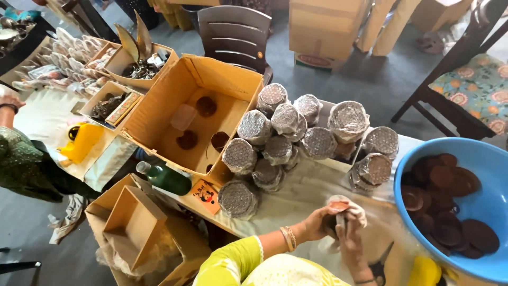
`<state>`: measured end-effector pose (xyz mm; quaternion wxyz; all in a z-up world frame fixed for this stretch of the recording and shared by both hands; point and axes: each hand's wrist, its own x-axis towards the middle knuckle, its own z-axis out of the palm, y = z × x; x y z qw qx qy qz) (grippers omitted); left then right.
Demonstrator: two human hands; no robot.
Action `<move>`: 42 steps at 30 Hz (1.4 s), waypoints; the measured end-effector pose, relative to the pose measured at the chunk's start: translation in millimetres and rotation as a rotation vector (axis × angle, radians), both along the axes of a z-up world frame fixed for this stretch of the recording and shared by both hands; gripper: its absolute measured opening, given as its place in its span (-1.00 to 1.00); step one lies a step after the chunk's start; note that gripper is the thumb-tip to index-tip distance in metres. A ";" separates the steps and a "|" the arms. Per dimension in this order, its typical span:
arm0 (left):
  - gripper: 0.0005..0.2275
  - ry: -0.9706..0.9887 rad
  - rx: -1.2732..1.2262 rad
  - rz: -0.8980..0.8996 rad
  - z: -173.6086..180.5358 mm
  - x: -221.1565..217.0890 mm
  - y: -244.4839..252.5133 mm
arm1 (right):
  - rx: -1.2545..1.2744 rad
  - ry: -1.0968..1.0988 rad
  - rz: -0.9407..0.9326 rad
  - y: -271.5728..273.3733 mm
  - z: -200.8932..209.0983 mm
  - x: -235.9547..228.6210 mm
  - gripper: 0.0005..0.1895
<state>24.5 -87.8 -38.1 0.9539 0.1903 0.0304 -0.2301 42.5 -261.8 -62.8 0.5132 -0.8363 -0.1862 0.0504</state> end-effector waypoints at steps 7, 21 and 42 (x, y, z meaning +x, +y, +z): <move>-0.53 0.064 0.041 0.135 6.3 -6.2 11.6 | -0.057 -0.204 0.430 6.7 48.2 -24.5 -0.48; -0.53 0.022 0.316 0.258 28.5 -0.3 2.5 | -0.175 -0.353 0.141 8.7 22.4 -1.1 -0.50; -0.66 0.057 0.126 0.073 32.5 19.5 -4.5 | 0.020 0.157 -0.118 -44.8 -83.9 -12.2 -0.54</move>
